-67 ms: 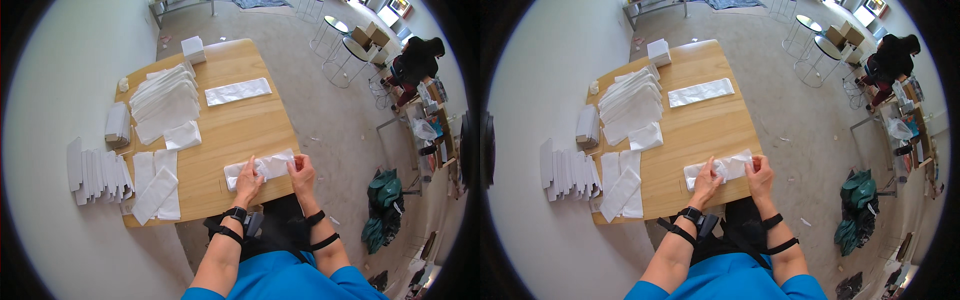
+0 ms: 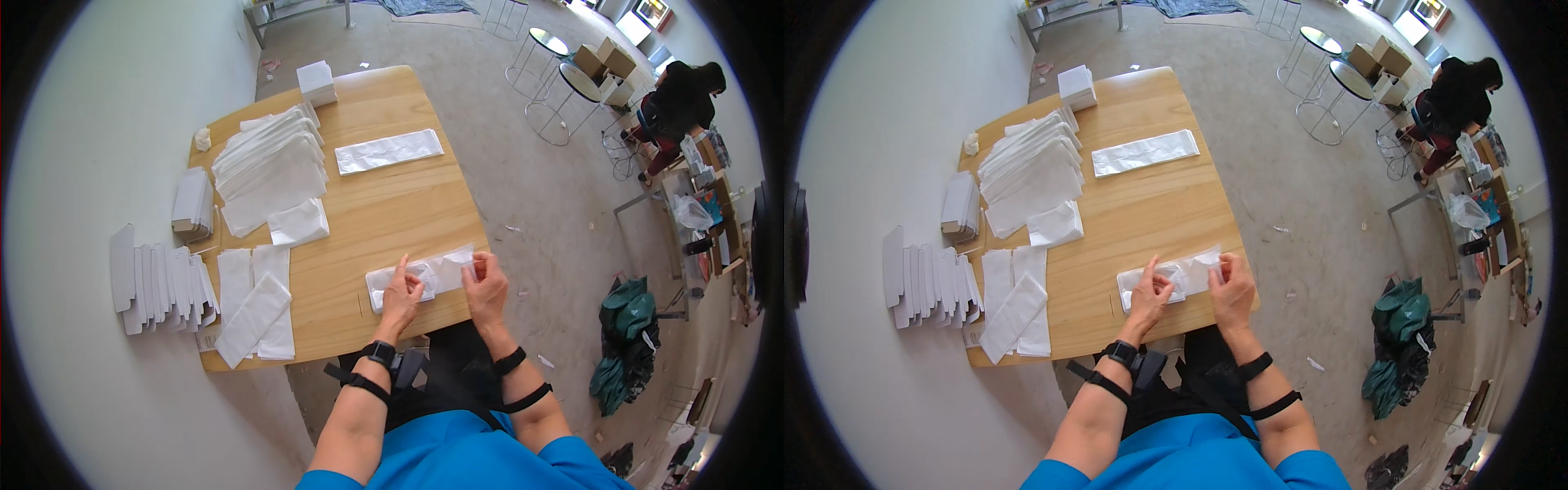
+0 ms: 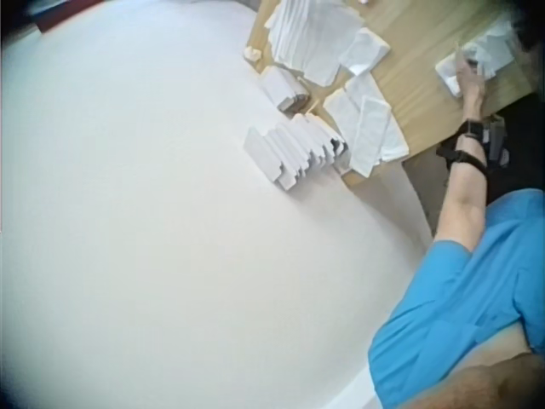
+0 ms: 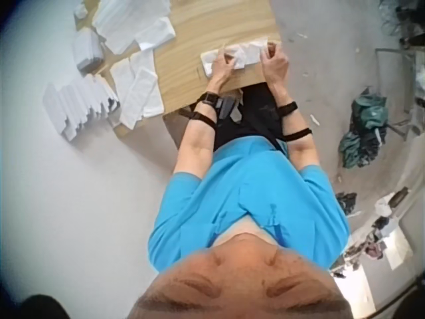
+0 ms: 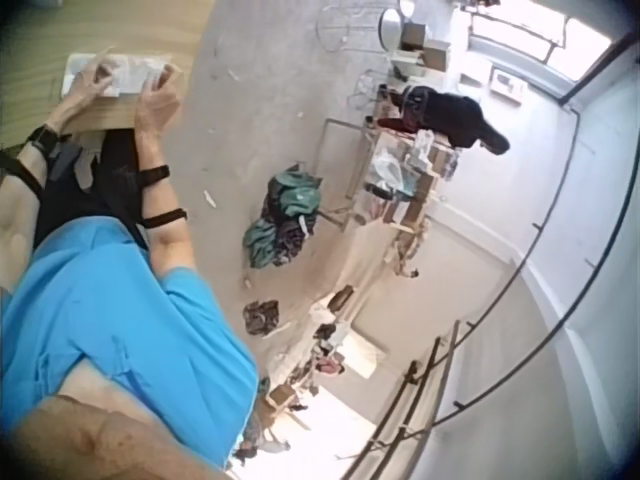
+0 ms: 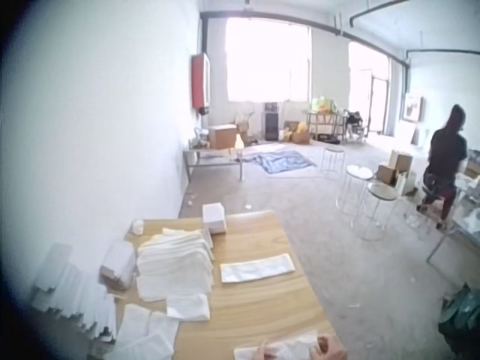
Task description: The recorder folds long rectangular plastic sheets and stacks them.
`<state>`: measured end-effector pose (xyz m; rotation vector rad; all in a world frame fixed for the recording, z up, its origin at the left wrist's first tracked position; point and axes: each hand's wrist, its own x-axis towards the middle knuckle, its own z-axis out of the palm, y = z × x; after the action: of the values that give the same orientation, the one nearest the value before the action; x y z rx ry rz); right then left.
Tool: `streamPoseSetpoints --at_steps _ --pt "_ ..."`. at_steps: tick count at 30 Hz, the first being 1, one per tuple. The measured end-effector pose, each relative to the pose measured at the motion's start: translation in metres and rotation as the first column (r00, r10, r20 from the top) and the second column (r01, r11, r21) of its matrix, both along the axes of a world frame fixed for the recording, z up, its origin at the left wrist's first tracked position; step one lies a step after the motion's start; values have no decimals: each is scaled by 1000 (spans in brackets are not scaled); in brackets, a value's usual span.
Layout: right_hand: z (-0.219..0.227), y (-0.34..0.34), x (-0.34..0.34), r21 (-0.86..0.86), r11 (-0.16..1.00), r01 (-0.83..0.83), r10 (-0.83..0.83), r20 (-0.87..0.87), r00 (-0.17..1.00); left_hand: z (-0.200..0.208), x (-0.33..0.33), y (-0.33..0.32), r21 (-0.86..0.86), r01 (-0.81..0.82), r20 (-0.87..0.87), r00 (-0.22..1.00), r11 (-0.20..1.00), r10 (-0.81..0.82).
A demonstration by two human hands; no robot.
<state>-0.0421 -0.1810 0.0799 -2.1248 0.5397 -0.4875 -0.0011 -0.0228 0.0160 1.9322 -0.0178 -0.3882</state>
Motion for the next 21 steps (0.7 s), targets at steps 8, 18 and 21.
streamPoseSetpoints --at_steps 8,18,21 --pt "-14 80 4 -368 890 -270 292 3 956 32 -5 38 -400 -269 -299 942 876 152" --pt "-16 70 -9 89 984 -154 161 -77 984 1 -2 55 -78 -314 -109 946 946 305" --pt "-35 40 -2 160 987 12 11 -141 990 -7 2 62 -17 -273 -35 961 962 273"
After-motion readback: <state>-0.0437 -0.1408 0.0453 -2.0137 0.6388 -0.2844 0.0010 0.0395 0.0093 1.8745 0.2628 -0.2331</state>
